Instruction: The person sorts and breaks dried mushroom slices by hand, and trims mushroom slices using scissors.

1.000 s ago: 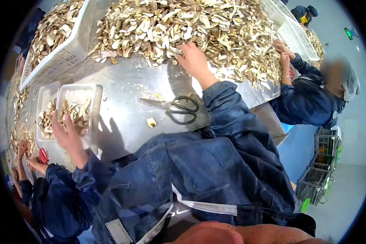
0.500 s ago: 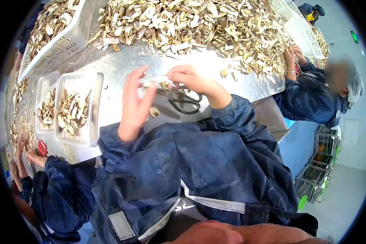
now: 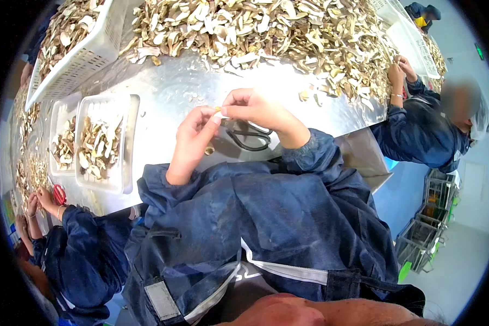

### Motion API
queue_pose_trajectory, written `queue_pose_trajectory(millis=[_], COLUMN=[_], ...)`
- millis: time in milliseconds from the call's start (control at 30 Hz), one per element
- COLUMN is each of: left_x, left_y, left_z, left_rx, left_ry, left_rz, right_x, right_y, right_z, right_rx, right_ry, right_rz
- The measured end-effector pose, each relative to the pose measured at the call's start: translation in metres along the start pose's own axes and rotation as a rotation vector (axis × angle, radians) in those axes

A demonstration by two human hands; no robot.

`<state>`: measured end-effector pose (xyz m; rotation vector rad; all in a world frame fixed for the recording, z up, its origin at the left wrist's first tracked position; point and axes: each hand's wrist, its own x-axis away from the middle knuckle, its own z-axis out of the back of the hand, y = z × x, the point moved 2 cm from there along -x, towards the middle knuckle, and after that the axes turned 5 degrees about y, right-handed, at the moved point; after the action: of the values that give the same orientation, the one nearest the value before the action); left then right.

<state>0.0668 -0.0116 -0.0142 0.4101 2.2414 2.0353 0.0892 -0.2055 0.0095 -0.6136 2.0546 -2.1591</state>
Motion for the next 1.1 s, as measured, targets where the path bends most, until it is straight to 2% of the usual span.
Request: queue_pose_trajectory(millis=[67,167,433,733,933,1100], left_x=[-0.001,0.001,0.002,0.002,0.002,0.003], left_y=[-0.003,-0.001,0.000,-0.004,-0.003,0.002], left_z=[-0.001,-0.003,0.002,0.001,0.002,0.001], left_rx=[-0.047,0.014,-0.011,-0.041,-0.076,-0.055], left_ry=[-0.114,-0.128,-0.130,-0.121,-0.149,-0.133], left_rz=[-0.017,0.062,0.111,0.101,0.040,0.039], right_x=[0.001,0.000,-0.004,-0.002,-0.004,-0.002], right_y=[0.001,0.008,0.019,0.018,0.022,0.017], right_z=[-0.002,-0.003,-0.007,-0.004,-0.003,-0.006], right_rx=[0.007,0.024,0.007,-0.074,0.006,-0.127], right_ry=[-0.018,-0.050,-0.142,-0.111,-0.173,-0.182], right_rz=[0.004,0.024,0.036,-0.027,0.085,0.042])
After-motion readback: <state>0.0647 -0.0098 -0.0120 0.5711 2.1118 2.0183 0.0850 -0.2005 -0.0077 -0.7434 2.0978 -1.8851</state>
